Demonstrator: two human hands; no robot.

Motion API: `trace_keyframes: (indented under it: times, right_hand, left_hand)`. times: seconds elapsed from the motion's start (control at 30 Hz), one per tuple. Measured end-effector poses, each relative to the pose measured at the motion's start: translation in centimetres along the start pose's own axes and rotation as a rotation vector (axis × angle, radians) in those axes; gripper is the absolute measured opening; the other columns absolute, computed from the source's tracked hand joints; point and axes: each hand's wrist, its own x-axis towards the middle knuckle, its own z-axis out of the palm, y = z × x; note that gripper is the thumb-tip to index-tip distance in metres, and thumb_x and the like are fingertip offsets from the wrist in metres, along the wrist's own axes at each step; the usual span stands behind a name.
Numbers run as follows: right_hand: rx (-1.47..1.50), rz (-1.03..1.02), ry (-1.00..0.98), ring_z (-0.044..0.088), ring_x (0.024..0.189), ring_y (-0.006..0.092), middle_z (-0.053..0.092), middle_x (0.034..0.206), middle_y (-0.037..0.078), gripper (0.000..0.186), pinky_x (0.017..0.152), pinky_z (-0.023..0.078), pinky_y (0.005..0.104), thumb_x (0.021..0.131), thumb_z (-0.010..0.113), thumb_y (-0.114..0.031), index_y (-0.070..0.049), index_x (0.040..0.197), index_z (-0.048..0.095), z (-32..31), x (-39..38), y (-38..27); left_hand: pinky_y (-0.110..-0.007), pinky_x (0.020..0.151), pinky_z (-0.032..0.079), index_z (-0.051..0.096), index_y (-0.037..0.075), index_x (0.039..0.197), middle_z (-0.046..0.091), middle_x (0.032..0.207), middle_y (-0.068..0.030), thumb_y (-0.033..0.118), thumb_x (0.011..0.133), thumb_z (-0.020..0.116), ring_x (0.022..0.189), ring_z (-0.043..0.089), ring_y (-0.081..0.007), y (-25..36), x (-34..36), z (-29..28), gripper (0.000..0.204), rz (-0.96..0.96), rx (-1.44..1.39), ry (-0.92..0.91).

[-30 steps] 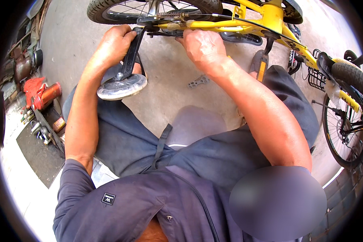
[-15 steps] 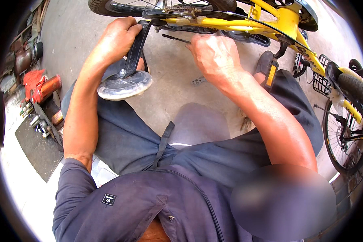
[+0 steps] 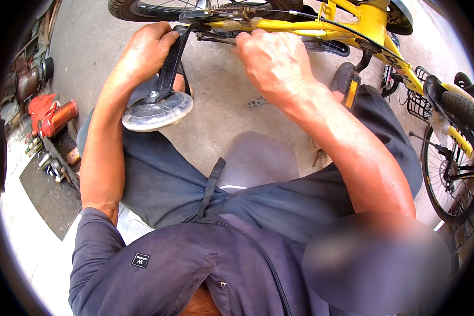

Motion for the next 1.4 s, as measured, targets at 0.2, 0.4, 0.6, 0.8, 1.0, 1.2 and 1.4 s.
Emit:
trace_keyframes:
  times: [0.2,0.4,0.6,0.8,1.0,1.2,1.4]
  right_hand:
    - [-0.023,-0.028,0.059,0.066,0.070,0.0330,0.063,0.073,0.015,0.019,0.061,0.051,0.0418,0.087,0.060,-0.023,-0.005,0.081,0.062,0.2,0.2,0.1]
    - [-0.017,-0.025,0.000,0.068,0.076,0.0330,0.067,0.078,0.017,0.012,0.067,0.054,0.0417,0.081,0.054,-0.010,-0.003,0.083,0.064,-0.4,0.6,-0.2]
    - [-0.017,-0.036,0.021,0.069,0.077,0.0333,0.068,0.079,0.017,0.012,0.068,0.054,0.0416,0.080,0.055,-0.009,-0.002,0.082,0.065,-0.2,1.4,-0.4]
    - [-0.036,-0.033,0.030,0.070,0.074,0.0324,0.068,0.077,0.018,0.013,0.065,0.055,0.0406,0.080,0.057,-0.009,-0.002,0.080,0.068,-0.2,2.3,-0.6]
    - [-0.065,-0.026,-0.036,0.070,0.073,0.0308,0.069,0.076,0.017,0.014,0.064,0.055,0.0392,0.080,0.059,-0.010,-0.004,0.080,0.071,-0.6,2.7,-0.9]
    - [-0.068,-0.011,-0.017,0.070,0.074,0.0310,0.069,0.077,0.016,0.013,0.065,0.055,0.0391,0.078,0.059,-0.010,-0.006,0.081,0.072,-0.1,2.4,-0.6]
    - [-0.071,0.015,-0.072,0.068,0.073,0.0326,0.068,0.075,0.015,0.012,0.064,0.054,0.0405,0.077,0.058,-0.010,-0.008,0.079,0.070,2.1,1.6,0.6]
  left_hand:
    - [-0.043,0.072,0.048,0.063,-0.005,0.092,0.063,0.082,-0.0251,0.024,0.092,0.053,0.076,0.063,-0.0370,0.3,-0.2,0.0,0.031,-0.022,-0.024,0.007]
    - [-0.043,0.073,0.047,0.062,-0.005,0.092,0.063,0.082,-0.0253,0.024,0.092,0.053,0.076,0.063,-0.0376,0.2,-0.2,0.0,0.031,-0.024,-0.027,-0.002]
    - [-0.042,0.073,0.048,0.062,-0.006,0.092,0.063,0.081,-0.0251,0.024,0.093,0.053,0.077,0.063,-0.0372,0.3,-0.2,-0.1,0.031,-0.021,-0.038,-0.006]
    - [-0.042,0.073,0.048,0.062,-0.005,0.094,0.063,0.080,-0.0241,0.024,0.093,0.053,0.076,0.064,-0.0353,0.3,-0.4,-0.1,0.030,-0.024,-0.030,0.000]
    - [-0.042,0.073,0.048,0.062,-0.005,0.093,0.063,0.081,-0.0242,0.024,0.093,0.053,0.077,0.064,-0.0355,0.4,-0.3,-0.1,0.031,-0.034,-0.037,-0.005]
    - [-0.042,0.073,0.048,0.062,-0.006,0.093,0.062,0.081,-0.0252,0.024,0.093,0.053,0.078,0.063,-0.0369,0.2,-0.2,0.0,0.031,-0.001,-0.033,0.008]
    - [-0.043,0.074,0.047,0.062,-0.006,0.093,0.062,0.082,-0.0257,0.024,0.092,0.053,0.079,0.063,-0.0385,0.4,-0.3,-0.1,0.031,-0.042,-0.059,-0.008]
